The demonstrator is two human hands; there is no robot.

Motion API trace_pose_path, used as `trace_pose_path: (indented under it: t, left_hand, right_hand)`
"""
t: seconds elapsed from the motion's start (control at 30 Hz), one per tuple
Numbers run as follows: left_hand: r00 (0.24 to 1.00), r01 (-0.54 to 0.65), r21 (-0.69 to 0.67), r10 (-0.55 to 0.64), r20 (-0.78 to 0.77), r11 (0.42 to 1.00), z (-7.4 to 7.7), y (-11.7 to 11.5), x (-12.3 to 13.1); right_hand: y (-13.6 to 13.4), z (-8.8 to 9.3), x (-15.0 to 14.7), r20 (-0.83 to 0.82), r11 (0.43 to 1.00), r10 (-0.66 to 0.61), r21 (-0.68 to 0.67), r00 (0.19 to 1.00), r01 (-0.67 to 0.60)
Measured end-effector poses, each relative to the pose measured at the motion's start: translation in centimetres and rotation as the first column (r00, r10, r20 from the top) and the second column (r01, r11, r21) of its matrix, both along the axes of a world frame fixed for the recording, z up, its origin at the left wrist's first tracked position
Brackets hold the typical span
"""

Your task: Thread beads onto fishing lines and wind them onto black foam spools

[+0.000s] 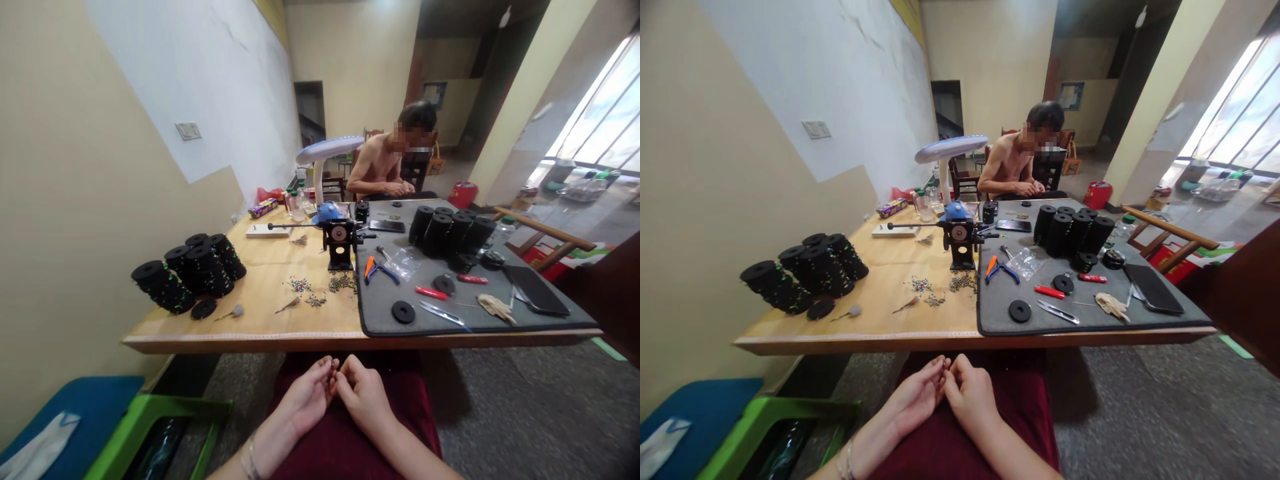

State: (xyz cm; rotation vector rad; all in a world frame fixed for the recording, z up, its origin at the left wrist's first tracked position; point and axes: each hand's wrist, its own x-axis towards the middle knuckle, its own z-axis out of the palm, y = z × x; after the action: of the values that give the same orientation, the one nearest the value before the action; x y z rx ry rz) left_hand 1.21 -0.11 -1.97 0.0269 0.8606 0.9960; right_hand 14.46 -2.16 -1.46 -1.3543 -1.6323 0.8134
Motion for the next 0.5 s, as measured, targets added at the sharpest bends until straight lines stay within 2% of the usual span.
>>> trace_pose_path:
  t: [0.3, 0.5]
  left_hand:
    - [1.000, 0.015, 0.052, -0.015, -0.003, 0.999, -0.36, -0.03, -0.06]
    - [1.000, 0.014, 0.064, -0.013, -0.013, 0.998, -0.25, -0.07, -0.07]
  right_hand:
    - [0.10, 0.00, 0.01, 0.014, 0.998, 0.012, -0.054, 1.000, -0.011]
    - [0.12, 0.08, 0.00, -0.006, 0.999, 0.014, -0.043, 1.000, -0.014]
